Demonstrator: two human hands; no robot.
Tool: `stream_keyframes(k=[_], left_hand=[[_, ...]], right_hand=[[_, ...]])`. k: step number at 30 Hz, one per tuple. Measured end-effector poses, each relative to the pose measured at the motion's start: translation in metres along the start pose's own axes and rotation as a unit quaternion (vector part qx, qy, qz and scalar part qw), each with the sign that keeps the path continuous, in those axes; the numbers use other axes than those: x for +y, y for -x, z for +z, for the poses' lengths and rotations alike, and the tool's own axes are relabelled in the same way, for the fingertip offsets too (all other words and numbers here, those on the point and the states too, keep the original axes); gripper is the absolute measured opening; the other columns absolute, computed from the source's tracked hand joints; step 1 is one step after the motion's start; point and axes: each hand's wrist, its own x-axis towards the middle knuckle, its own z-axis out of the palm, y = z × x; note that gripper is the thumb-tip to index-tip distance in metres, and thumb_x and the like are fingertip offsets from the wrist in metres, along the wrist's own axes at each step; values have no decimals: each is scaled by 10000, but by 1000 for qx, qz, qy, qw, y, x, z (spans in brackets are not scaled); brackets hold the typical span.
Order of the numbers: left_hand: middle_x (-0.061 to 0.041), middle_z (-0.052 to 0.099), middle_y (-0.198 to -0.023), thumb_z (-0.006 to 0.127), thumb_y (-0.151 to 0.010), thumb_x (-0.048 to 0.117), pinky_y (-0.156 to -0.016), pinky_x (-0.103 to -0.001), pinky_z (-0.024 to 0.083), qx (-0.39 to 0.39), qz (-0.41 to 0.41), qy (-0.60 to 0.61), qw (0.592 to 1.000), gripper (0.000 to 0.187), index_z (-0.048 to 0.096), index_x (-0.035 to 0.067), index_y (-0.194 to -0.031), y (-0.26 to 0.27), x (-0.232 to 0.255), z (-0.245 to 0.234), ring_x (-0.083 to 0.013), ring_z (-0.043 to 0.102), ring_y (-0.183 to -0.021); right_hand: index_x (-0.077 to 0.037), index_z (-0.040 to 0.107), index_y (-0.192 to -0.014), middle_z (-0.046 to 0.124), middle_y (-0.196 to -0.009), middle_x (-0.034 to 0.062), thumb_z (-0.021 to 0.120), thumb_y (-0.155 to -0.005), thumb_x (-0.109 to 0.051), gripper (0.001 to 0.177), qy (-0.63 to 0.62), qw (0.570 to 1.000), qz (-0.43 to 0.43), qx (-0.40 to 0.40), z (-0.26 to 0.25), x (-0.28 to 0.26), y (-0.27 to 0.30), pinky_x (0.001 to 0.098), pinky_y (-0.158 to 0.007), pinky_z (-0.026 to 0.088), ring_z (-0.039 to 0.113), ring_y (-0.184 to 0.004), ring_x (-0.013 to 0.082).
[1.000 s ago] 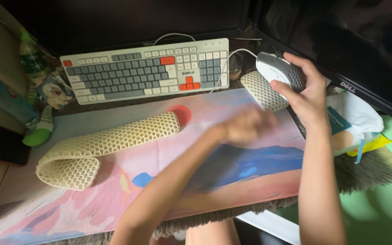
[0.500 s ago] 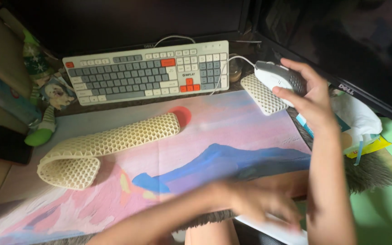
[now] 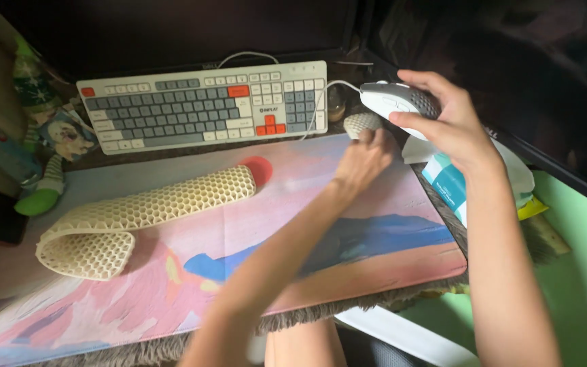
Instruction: The person cleans a computer keyboard using a wet wipe, scrubbing the keys and the top surface of the frame while holding the keyboard by its edges.
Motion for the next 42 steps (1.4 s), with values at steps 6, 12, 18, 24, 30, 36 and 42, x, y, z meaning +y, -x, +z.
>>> stream_keyframes(k=[6,12,18,24,30,36,42], left_hand=[[-189,610,-1223,634,-832,-9,-830,-426,600,-15,-17,92,996,407,615,38,-1236,121,-68,-177,-351,646,-1122],[-178,621,-1148,753,-815,461,-833,-549,512,-305,77,146,938,534,645,81,-1174,159,-106,-207,-371,638,-1095],[-218,493,-1441,463,-1026,469,-1113,-530,378,-198,16,232,952,613,461,80,-1500,29,-70,-53,-380,470,-1337],[-191,32,-1703,185,-1036,591,-1247,-586,-52,-342,-46,145,927,818,78,40,-1632,-16,-27,-3,-368,-42,-1580],[-155,299,-1741,497,-951,259,-1186,-587,206,-176,260,344,885,742,269,114,-1643,106,73,-111,-376,337,-1500],[-177,514,-1525,547,-986,327,-1184,-512,369,-257,156,305,904,532,541,280,-1517,117,33,-133,-405,455,-1418],[-198,523,-1550,538,-992,288,-1220,-521,362,-127,226,265,929,465,556,178,-1444,151,114,-118,-406,450,-1463]], right_hand=[[-51,619,-1413,667,-1331,93,840,-822,-83,632,-14,1000,-10,-7,-7,6,0,278,-1076,465,611,-1239,156],[-53,614,-1411,668,-1362,85,834,-829,-79,623,-19,999,-19,-30,-1,4,-9,280,-1077,482,624,-1246,152],[-58,608,-1426,664,-1351,88,827,-827,-87,638,-8,999,-19,-37,0,-12,-8,283,-1083,477,618,-1245,153],[-63,584,-1436,653,-1366,67,821,-794,-118,687,-43,997,28,-55,3,-9,0,282,-1072,461,601,-1257,149],[-38,566,-1466,624,-1408,52,806,-862,-97,652,-57,994,-1,-93,0,7,2,270,-1119,444,570,-1302,130],[-46,573,-1461,643,-1360,41,799,-848,-91,655,-44,993,19,-105,-3,3,14,259,-1091,466,588,-1256,112],[-75,577,-1449,648,-1339,28,801,-841,-114,650,-34,994,41,-99,-1,-3,14,263,-1006,499,596,-1211,104]])
